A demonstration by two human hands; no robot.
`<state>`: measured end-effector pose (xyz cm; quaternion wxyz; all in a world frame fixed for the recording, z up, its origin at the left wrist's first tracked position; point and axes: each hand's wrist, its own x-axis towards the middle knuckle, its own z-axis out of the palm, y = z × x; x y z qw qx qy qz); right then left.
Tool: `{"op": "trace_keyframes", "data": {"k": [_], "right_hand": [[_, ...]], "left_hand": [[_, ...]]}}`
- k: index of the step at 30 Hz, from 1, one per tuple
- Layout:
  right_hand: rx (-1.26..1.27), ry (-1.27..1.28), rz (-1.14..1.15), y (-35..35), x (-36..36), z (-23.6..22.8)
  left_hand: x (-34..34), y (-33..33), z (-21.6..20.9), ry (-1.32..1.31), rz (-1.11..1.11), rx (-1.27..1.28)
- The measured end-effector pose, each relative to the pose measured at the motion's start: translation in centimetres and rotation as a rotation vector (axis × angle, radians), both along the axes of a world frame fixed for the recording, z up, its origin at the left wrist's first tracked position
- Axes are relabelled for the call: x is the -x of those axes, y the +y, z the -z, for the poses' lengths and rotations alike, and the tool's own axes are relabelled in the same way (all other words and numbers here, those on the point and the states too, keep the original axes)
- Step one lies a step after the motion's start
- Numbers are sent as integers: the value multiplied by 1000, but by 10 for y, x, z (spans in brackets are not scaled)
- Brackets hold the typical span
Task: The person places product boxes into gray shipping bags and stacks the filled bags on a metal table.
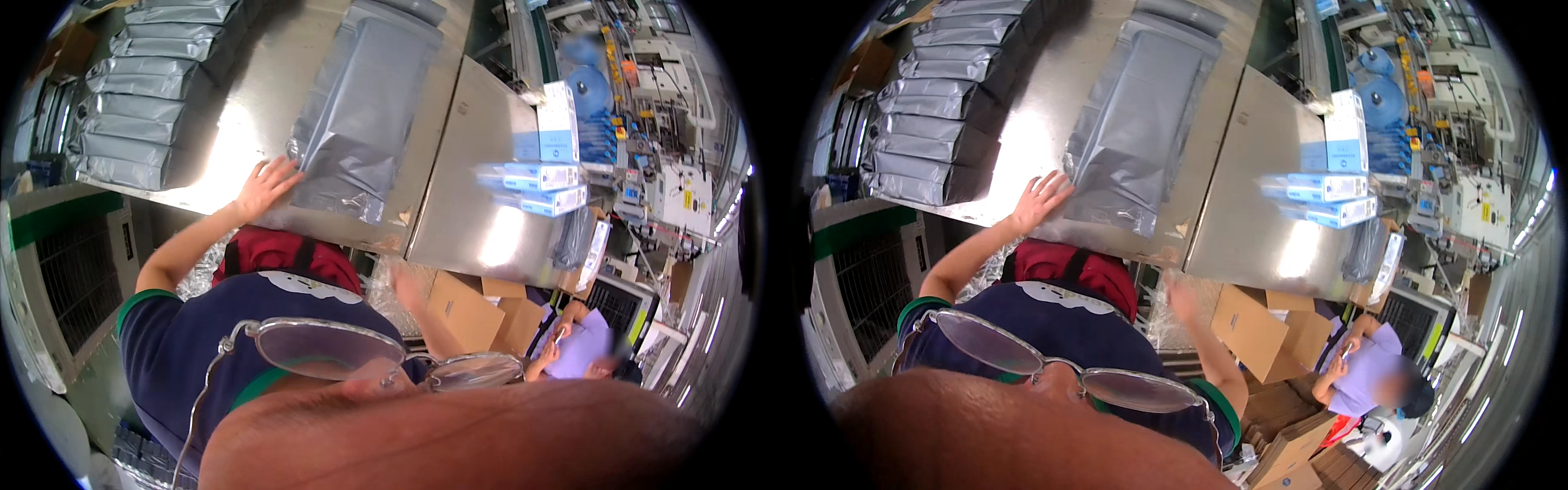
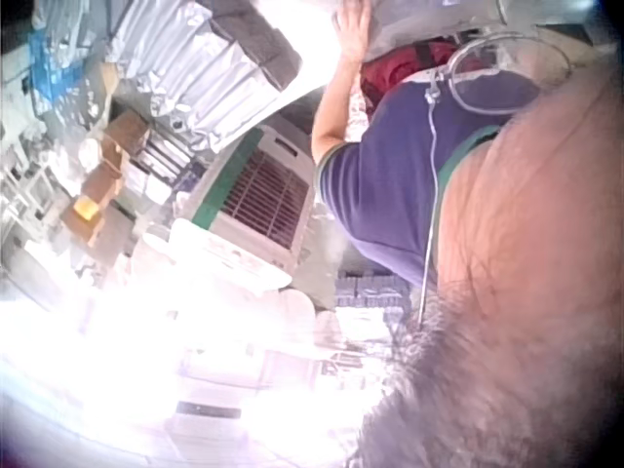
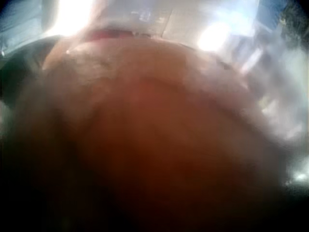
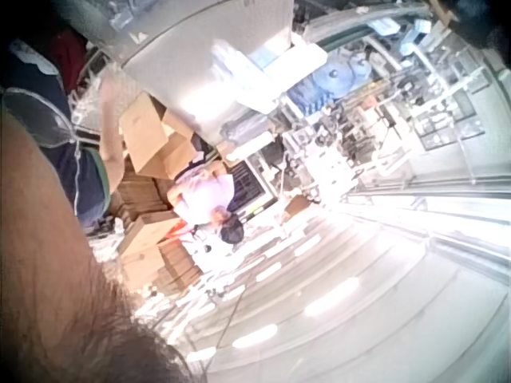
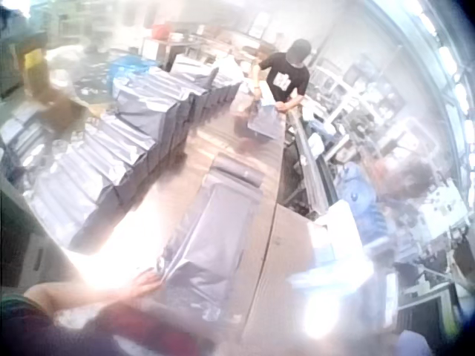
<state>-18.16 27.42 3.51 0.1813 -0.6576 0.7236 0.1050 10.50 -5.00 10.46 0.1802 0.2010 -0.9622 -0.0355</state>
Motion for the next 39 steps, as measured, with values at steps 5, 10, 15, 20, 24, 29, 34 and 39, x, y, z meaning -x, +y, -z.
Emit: {"op": "trace_keyframes", "data": {"k": [5, 10, 15, 20, 24, 29, 34, 39], "right_hand": [[497, 3, -390, -175, 9, -66], [818, -510, -17, -203, 12, -78], [767, -825, 804, -243, -2, -34], [531, -538, 766, -272, -7, -17], [280, -642, 603, -281, -7, -41], [46, -527, -52, -262, 31, -90], [331, 277, 284, -212, 309, -117], [-143, 710, 33, -152, 413, -86]], "left_hand": [[27, -38, 8, -36, 470, 156], [34, -53, 35, 375, -49, -680], [78, -75, 51, 491, -676, -1254], [95, -73, 92, 36, -761, -566], [96, -90, 81, 709, -364, -1155], [113, -106, -25, 272, -488, -1948], [87, -127, -88, 132, -482, -1800], [44, -205, -136, 0, -390, -920]]}}
